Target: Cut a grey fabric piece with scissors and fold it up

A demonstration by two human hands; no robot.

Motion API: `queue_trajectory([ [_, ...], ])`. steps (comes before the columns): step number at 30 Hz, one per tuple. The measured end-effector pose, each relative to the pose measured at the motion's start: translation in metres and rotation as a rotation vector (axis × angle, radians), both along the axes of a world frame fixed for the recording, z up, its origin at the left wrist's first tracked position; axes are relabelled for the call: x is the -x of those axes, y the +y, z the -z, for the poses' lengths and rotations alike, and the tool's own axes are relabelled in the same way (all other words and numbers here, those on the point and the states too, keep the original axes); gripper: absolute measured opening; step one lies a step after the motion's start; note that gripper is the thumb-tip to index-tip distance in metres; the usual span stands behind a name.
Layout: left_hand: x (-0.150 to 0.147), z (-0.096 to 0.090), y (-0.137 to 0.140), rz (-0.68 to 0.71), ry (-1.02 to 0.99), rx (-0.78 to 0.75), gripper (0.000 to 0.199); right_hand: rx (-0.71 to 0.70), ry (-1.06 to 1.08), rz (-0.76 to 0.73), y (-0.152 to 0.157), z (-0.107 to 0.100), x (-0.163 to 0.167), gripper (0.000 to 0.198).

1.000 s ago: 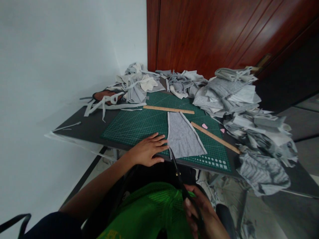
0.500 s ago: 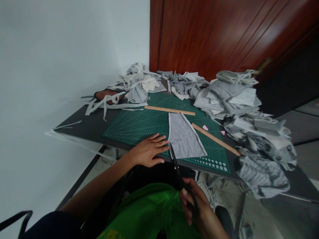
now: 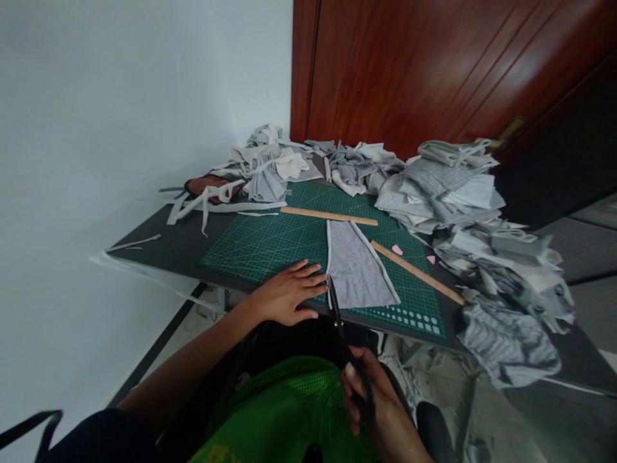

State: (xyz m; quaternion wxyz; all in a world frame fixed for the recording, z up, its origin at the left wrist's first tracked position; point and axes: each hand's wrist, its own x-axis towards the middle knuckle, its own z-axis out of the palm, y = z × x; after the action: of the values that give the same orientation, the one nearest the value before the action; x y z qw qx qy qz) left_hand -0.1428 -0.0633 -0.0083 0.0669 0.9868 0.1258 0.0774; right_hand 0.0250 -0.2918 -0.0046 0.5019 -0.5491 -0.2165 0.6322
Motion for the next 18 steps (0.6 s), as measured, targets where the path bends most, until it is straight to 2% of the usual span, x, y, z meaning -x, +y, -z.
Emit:
queue_trajectory([
  [8, 0.0013, -0.0004, 0.0009, 0.005, -0.024, 0.024, 0.060, -0.018, -0.048, -0.042, -0.0043, 0.0053, -0.0024, 0.051],
  [18, 0.0008, -0.0010, 0.0009, 0.004, -0.020, 0.039, 0.065, -0.007, -0.053, -0.024, -0.0067, 0.0077, -0.0015, 0.054],
])
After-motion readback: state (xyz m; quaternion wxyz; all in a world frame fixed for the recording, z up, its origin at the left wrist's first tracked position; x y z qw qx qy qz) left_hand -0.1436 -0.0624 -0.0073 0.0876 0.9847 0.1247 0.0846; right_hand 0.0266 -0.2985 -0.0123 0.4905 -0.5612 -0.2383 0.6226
